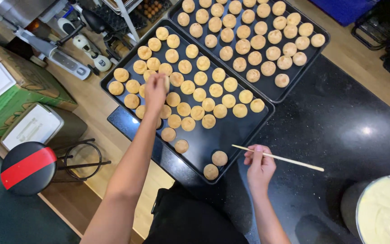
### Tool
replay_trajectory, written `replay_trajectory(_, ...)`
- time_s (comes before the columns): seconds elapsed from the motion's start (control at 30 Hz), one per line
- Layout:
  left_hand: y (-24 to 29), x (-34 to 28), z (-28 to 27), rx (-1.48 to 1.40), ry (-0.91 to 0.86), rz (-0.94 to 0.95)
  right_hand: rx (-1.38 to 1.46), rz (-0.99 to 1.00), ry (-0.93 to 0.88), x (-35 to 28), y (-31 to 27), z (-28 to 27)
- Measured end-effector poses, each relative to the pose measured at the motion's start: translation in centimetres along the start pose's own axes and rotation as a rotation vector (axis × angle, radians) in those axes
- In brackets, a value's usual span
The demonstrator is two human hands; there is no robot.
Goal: Filling small pastries with cream using a wooden stick as a guide or tool.
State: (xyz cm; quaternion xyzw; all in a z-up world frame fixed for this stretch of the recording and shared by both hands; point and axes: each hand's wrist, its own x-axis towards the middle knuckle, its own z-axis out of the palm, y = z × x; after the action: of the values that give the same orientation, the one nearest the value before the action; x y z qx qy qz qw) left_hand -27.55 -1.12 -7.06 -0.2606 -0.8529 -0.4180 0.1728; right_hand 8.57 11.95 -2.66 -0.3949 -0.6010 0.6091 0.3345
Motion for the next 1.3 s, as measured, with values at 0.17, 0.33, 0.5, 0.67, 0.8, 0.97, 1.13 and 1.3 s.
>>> replay_trajectory(0.17, 9.4, -4.2, -4.0, -1.541, -0.577, -1.023, 0.083, -0.053, -0.098, -0.3, -1.4, 1.7)
replay_trajectory(0.33, 13.8, -6.8, -4.1, -1.608, -0.717, -1.053, 0.105, -0.119, -0.138, -0.3, -4.3, 2.9)
replay_trajectory(0.5, 17.0, -8.4, -4.1, -1.401, -0.789, -0.896, 0.097, -0.244, -0.164, -0.7, -7.3, 3.9)
replay_trajectory(0.67, 20.1, -9.2, -4.2, -1.215, -0.813, -0.851, -0.306, -0.611, -0.207, -0.5, -10.4, 4.5)
replay_trajectory(0.8, 20.5, -10.1, -3.7, -1.205, -0.805, -0.950, -0.345, -0.639, -0.244, 0.2, -9.9, 3.8)
replay_trajectory(0.97, 20.4, -12.0, -2.4, -1.196, -0.783, -0.933, -0.379, -0.624, -0.371, 0.8, -8.0, 3.0)
replay_trajectory(1.13, 22.0, -11.3, -2.9, -1.209, -0.796, -1.158, -0.210, -0.343, -0.298, 0.4, -5.2, 2.1)
replay_trajectory(1.3, 20.3, -13.9, -0.1, -1.176, -0.816, -1.217, -0.244, -0.515, -0.204, 0.1, -4.1, 1.8)
